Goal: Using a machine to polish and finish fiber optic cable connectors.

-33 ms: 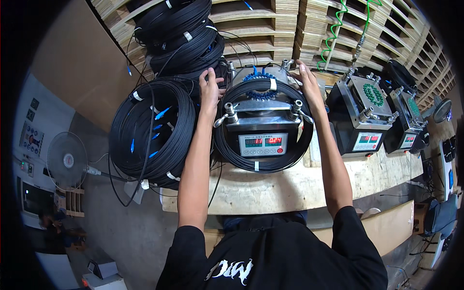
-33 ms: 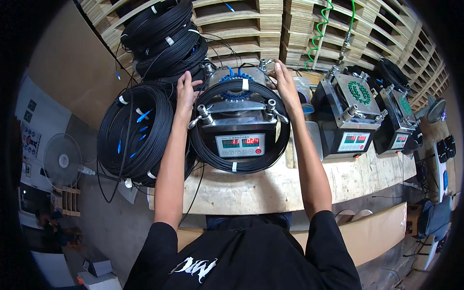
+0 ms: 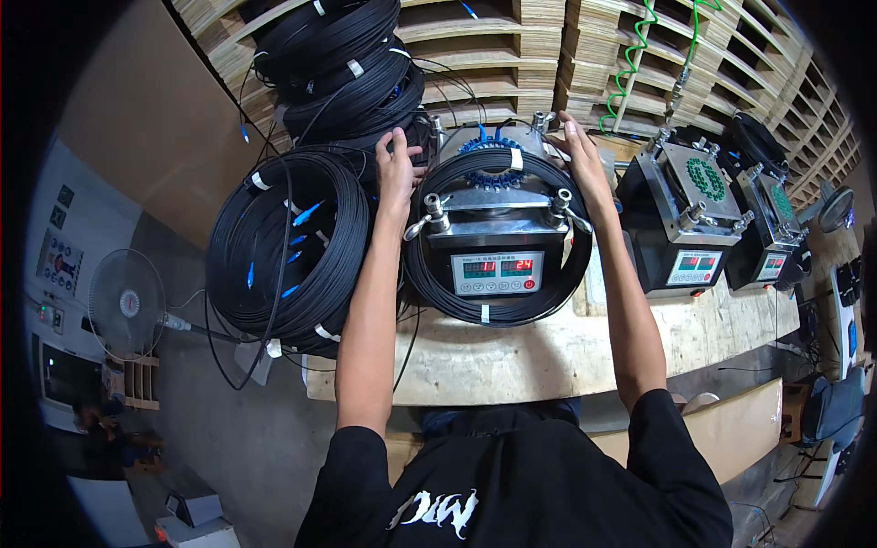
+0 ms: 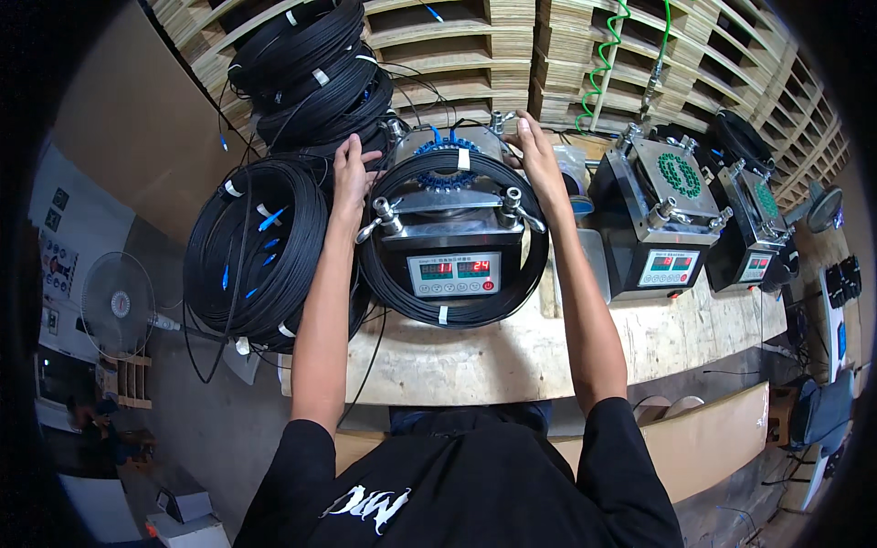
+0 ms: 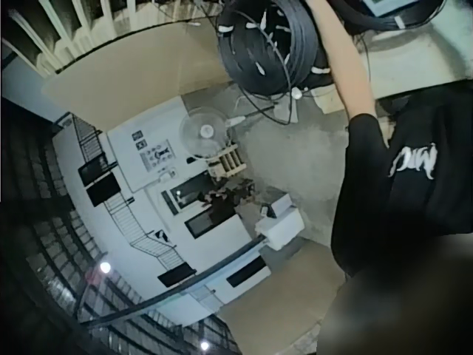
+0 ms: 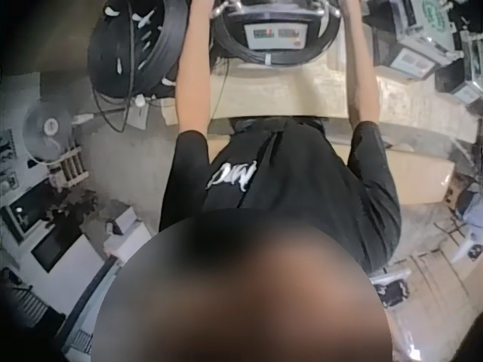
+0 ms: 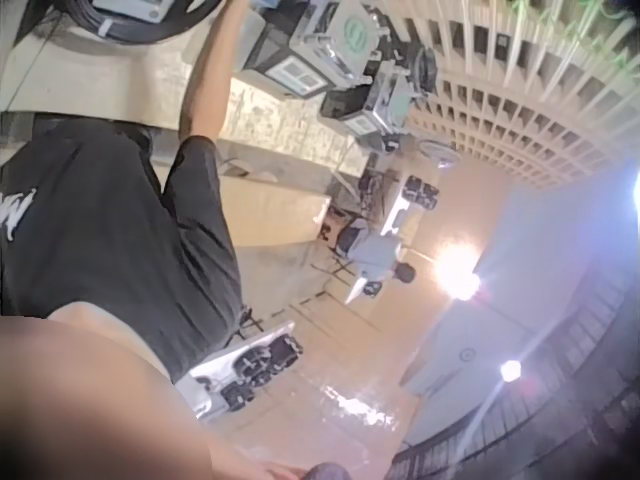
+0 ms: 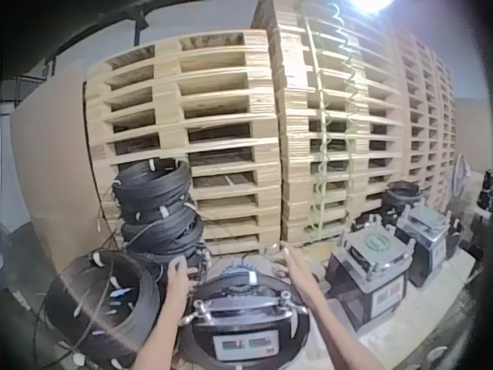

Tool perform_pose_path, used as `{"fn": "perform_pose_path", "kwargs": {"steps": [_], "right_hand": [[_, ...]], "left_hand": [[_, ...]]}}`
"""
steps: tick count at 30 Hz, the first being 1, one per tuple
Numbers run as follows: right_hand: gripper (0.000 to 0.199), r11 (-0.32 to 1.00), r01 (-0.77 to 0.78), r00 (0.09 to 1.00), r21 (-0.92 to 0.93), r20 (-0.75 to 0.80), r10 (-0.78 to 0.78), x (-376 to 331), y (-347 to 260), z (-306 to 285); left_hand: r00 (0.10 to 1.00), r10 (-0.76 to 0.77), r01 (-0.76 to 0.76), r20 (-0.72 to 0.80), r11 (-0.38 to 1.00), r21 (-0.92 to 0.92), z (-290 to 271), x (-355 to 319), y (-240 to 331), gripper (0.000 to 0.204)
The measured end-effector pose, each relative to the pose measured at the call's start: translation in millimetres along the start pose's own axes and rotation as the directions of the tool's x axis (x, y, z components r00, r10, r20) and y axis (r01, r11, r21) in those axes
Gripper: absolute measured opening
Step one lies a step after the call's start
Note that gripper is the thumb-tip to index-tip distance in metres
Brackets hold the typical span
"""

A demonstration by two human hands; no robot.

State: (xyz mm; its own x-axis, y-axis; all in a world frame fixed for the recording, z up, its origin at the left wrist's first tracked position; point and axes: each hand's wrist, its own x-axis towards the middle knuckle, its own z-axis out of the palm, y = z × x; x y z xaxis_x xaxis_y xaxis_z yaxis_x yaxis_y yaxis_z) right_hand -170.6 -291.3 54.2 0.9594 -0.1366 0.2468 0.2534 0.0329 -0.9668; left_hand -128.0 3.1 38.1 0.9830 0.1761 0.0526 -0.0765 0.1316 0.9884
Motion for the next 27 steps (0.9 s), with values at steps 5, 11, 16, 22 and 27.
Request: {"fn": "perform_pose_path", "kwargs": {"steps": [5,11,16,22,27], "right_hand": [[0.063,0.998,0.038,0.999,0.046,0.011,-0.039,3,4,1],[0.062,0.991,0.121,0.987,0.063,-0.118,-0.113,6,9,-4],[0.058,0.998,0.07,0.995,0.002,-0.074,-0.069,9,12,-3],[0.058,0.997,0.07,0.997,-0.019,0.021,-0.07,5,10,-2],[0.06,0.998,0.048,0.999,0.031,-0.003,-0.048,2,5,0]], "left_hand": [[0.998,0.051,-0.051,0.03,0.999,0.012,2,-2,3,0.079],[0.99,0.057,-0.056,0.126,0.998,-0.005,9,-11,12,0.075],[0.994,0.043,-0.044,0.096,0.999,0.007,-2,-1,4,0.074],[0.999,-0.016,0.017,0.027,0.999,-0.042,0,-3,4,0.075],[0.998,0.055,-0.052,0.027,0.992,-0.113,8,-10,10,0.077]]}}
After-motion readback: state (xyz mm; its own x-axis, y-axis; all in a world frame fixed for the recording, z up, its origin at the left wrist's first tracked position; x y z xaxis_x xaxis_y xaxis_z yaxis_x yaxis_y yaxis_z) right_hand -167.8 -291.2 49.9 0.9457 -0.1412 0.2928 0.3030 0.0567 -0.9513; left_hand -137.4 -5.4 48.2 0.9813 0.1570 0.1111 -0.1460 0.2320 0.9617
